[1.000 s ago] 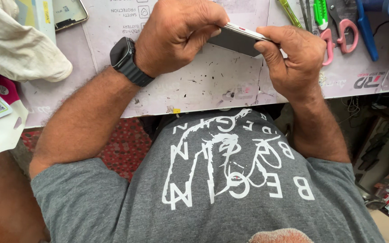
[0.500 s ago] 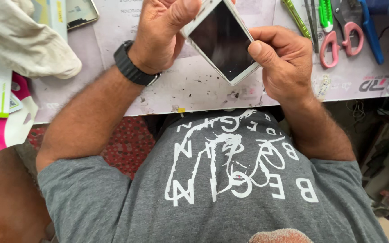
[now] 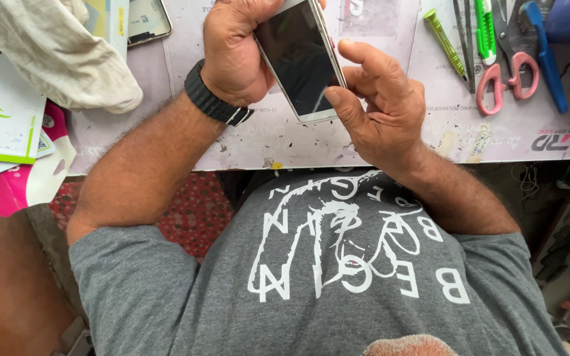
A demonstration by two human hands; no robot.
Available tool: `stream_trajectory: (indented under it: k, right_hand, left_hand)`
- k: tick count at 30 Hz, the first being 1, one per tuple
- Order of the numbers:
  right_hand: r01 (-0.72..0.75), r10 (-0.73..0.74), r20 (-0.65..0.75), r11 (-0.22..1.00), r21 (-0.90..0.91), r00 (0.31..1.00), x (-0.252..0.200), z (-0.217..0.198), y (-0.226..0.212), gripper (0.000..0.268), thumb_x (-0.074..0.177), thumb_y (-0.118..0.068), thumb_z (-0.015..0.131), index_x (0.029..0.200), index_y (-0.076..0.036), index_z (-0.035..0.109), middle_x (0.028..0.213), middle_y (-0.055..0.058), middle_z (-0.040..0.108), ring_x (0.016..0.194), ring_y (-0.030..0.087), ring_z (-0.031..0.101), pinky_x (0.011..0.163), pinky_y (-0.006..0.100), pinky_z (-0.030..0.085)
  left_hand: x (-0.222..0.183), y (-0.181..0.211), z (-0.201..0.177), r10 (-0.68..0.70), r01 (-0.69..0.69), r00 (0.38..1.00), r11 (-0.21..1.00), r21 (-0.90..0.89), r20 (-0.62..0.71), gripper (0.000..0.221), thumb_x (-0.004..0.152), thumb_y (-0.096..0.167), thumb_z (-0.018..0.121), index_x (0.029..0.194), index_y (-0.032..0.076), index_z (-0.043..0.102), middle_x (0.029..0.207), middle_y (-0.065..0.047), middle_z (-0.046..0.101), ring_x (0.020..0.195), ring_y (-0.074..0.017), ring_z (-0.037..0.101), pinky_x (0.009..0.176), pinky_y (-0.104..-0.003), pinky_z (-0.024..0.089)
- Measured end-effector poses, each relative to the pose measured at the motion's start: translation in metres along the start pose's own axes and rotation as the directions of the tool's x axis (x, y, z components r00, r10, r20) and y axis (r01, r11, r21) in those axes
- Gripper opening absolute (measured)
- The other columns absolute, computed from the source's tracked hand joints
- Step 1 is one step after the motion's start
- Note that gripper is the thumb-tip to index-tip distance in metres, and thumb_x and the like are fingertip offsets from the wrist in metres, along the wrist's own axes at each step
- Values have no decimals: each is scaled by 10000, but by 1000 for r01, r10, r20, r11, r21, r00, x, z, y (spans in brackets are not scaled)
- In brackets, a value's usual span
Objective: The person removes a protective film from a white smartphone back cover, then uses tweezers to press along the phone's edges to seat the back cover. The person turns the phone over and presses the screen edges, then powers the device on to confirm the display functions.
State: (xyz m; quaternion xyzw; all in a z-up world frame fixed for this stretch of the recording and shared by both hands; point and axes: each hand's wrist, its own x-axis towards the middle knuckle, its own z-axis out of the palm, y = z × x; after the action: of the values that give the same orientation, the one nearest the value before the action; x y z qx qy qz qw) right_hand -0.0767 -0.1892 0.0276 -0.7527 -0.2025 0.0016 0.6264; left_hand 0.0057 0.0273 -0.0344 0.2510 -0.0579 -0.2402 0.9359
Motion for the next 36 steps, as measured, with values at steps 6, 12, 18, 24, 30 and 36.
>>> stream_trajectory:
  k: [6, 12, 18, 24, 30, 36]
  right_hand:
    - [8, -11, 55, 999, 44, 998, 5, 0, -2, 395, 1164, -36, 620, 1504, 2, 422, 1157, 216, 739, 1044, 172, 752, 875, 246, 652]
    - [-195, 186, 75, 970, 142, 980, 3, 2, 9, 398, 1105, -44, 619, 1442, 6, 415, 1038, 140, 744, 845, 102, 687, 728, 201, 558]
    - [-389, 354, 213, 560, 732, 911, 2, 5, 18, 504, 1143, -333, 577, 1473, -15, 366, 1266, 202, 611, 1080, 204, 665, 985, 355, 581]
    - [-545, 377, 412, 383, 746, 830, 22, 5, 22, 635, 1052, -446, 451, 1529, -40, 346, 1320, 227, 603, 1105, 330, 710, 946, 509, 622]
    - [-560, 336, 454, 383, 735, 825, 22, 4, 26, 641, 1058, -449, 431, 1496, 18, 390, 1276, 257, 623, 1133, 334, 701, 985, 513, 617]
    - [-566, 295, 488, 320, 760, 821, 20, 3, 30, 659, 1021, -391, 456, 1513, 38, 374, 1260, 253, 618, 1129, 328, 695, 1032, 492, 593]
  left_hand:
    - [-1, -13, -9, 75, -71, 995, 996, 49, -71, 134, 1106, 60, 622, 1162, -43, 686, 1065, -113, 741, 941, -190, 722, 910, -323, 602]
    - [-2, -15, -18, 155, -137, 984, 973, 186, -89, 138, 1099, 44, 618, 1082, -64, 703, 1042, -108, 746, 888, -180, 714, 844, -311, 596]
    - [-2, -2, 2, 13, -20, 997, 995, 101, 71, 237, 1094, 107, 550, 1189, -75, 667, 1129, -166, 733, 979, -214, 740, 907, -341, 634]
    - [1, 5, 15, -120, 115, 992, 985, 126, 34, 320, 1116, 153, 515, 1261, -103, 642, 1068, -228, 716, 829, -220, 740, 669, -291, 600]
    - [0, 15, 20, -188, 163, 972, 972, 170, 141, 343, 1148, 230, 527, 1248, -77, 640, 945, -200, 722, 598, -162, 679, 402, -229, 461]
    - [1, 10, 24, -153, 110, 976, 959, 262, 152, 317, 1135, 226, 601, 1253, -66, 644, 971, -156, 727, 723, -186, 726, 541, -267, 570]
